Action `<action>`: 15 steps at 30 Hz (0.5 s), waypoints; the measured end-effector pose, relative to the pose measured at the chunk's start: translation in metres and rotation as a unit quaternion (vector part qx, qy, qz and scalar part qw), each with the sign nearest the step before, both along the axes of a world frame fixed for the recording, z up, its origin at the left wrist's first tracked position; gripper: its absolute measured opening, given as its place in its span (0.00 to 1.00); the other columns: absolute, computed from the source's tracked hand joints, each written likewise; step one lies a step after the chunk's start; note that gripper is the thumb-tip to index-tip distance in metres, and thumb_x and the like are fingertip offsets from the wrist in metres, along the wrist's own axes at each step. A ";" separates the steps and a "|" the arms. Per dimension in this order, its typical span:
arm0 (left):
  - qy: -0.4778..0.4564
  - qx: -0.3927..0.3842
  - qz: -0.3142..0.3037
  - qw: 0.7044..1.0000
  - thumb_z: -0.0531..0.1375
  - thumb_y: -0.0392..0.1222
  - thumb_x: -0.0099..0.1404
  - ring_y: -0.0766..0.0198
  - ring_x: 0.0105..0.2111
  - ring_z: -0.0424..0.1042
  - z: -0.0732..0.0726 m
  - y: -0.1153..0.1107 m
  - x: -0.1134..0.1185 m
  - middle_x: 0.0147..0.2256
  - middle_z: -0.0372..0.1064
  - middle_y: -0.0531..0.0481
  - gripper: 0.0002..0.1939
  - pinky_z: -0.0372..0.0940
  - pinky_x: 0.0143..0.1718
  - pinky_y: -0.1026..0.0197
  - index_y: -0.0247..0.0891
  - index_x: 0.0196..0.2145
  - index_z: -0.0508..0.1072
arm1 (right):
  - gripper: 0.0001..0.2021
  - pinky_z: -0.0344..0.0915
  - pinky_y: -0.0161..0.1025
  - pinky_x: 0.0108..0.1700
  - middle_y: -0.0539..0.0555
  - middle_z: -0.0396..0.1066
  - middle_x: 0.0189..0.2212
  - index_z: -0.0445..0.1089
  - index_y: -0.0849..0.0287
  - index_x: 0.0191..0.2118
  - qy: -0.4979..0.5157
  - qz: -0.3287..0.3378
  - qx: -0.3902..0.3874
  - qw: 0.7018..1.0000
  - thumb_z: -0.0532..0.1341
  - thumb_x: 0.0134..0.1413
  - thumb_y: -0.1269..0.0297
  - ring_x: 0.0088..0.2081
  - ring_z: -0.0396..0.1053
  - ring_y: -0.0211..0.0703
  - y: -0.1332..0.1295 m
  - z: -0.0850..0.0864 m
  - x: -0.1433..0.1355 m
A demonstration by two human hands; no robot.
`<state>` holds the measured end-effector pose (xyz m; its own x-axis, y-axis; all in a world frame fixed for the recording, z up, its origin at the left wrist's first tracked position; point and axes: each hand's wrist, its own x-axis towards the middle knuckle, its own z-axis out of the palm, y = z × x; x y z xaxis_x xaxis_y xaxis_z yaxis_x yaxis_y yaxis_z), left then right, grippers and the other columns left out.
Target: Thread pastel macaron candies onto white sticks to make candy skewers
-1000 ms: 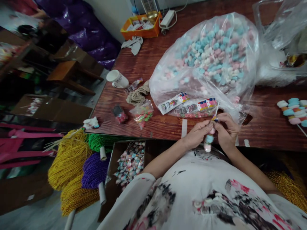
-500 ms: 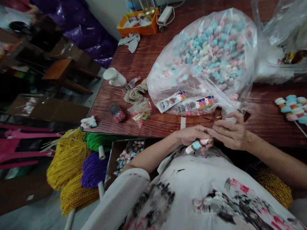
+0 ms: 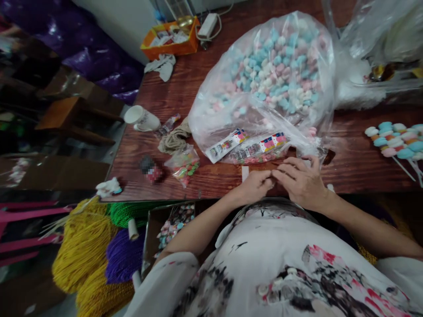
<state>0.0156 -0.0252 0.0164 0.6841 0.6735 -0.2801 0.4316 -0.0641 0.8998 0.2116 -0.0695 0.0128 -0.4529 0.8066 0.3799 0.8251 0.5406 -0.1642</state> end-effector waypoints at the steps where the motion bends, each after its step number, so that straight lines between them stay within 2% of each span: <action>1: -0.045 -0.109 0.011 0.993 0.53 0.44 0.65 0.68 0.22 0.65 0.000 0.003 -0.003 0.23 0.62 0.54 0.10 0.64 0.27 0.64 0.37 0.28 0.63 | 0.12 0.44 0.54 0.55 0.53 0.77 0.47 0.72 0.54 0.48 0.007 0.019 0.046 0.999 0.58 0.62 0.70 0.53 0.65 0.49 -0.003 0.002 0.001; 3: -0.100 -0.297 0.009 0.950 0.57 0.48 0.63 0.70 0.17 0.63 -0.001 0.006 -0.007 0.22 0.63 0.55 0.12 0.60 0.21 0.66 0.37 0.29 0.63 | 0.12 0.44 0.54 0.56 0.50 0.76 0.48 0.71 0.51 0.50 0.027 0.066 0.112 0.991 0.58 0.63 0.69 0.54 0.64 0.46 -0.008 0.002 0.004; 4: -0.111 -0.358 -0.004 0.927 0.59 0.50 0.61 0.70 0.16 0.62 -0.002 0.006 -0.008 0.22 0.64 0.55 0.13 0.58 0.20 0.66 0.37 0.30 0.64 | 0.11 0.45 0.53 0.56 0.48 0.77 0.45 0.72 0.51 0.48 0.037 0.087 0.130 0.987 0.58 0.63 0.69 0.52 0.65 0.44 -0.010 0.001 0.007; 6: -0.113 -0.408 -0.043 0.905 0.61 0.53 0.60 0.70 0.16 0.63 -0.005 0.006 -0.007 0.23 0.66 0.53 0.17 0.58 0.20 0.66 0.36 0.31 0.66 | 0.09 0.45 0.52 0.55 0.47 0.77 0.37 0.73 0.53 0.42 0.048 0.113 0.130 0.984 0.57 0.62 0.71 0.46 0.67 0.40 -0.011 -0.002 0.012; 7: -0.106 -0.397 -0.062 0.910 0.61 0.55 0.61 0.70 0.18 0.64 -0.006 0.006 -0.006 0.24 0.66 0.53 0.18 0.58 0.20 0.66 0.36 0.32 0.66 | 0.09 0.46 0.51 0.55 0.47 0.75 0.32 0.72 0.54 0.38 0.046 0.113 0.116 0.986 0.55 0.62 0.72 0.43 0.66 0.39 -0.011 -0.005 0.014; 9: -0.079 -0.292 -0.104 0.948 0.59 0.55 0.64 0.70 0.22 0.65 -0.008 0.005 -0.001 0.25 0.65 0.53 0.17 0.60 0.24 0.66 0.35 0.32 0.67 | 0.10 0.47 0.50 0.53 0.48 0.71 0.26 0.70 0.58 0.32 0.029 0.090 0.076 0.993 0.53 0.61 0.74 0.37 0.64 0.40 -0.012 -0.010 0.015; 11: -0.028 -0.090 -0.140 0.986 0.56 0.48 0.67 0.68 0.26 0.65 -0.009 0.002 0.006 0.26 0.63 0.53 0.14 0.62 0.31 0.64 0.35 0.29 0.68 | 0.10 0.49 0.49 0.49 0.51 0.68 0.24 0.66 0.60 0.27 0.016 0.045 0.035 0.998 0.53 0.57 0.76 0.34 0.60 0.41 -0.014 -0.016 0.012; 13: 0.052 0.116 -0.156 0.980 0.53 0.40 0.68 0.66 0.30 0.65 -0.009 -0.005 0.014 0.28 0.65 0.51 0.11 0.62 0.36 0.62 0.35 0.29 0.70 | 0.08 0.49 0.48 0.45 0.53 0.68 0.24 0.65 0.60 0.26 0.010 -0.001 0.001 1.000 0.54 0.52 0.77 0.33 0.59 0.43 -0.019 -0.021 0.008; 15: 0.136 0.249 -0.148 0.947 0.51 0.36 0.68 0.63 0.32 0.66 -0.009 -0.015 0.020 0.32 0.67 0.48 0.11 0.63 0.37 0.60 0.35 0.34 0.73 | 0.07 0.49 0.47 0.43 0.54 0.68 0.24 0.65 0.61 0.26 0.016 -0.043 -0.024 0.999 0.56 0.50 0.77 0.33 0.60 0.44 -0.024 -0.024 0.004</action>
<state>0.0355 -0.0406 0.0077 0.8120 0.5581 -0.1707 0.5395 -0.6063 0.5843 0.2158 -0.0934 -0.0115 -0.3685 0.8598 0.3535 0.8624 0.4582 -0.2152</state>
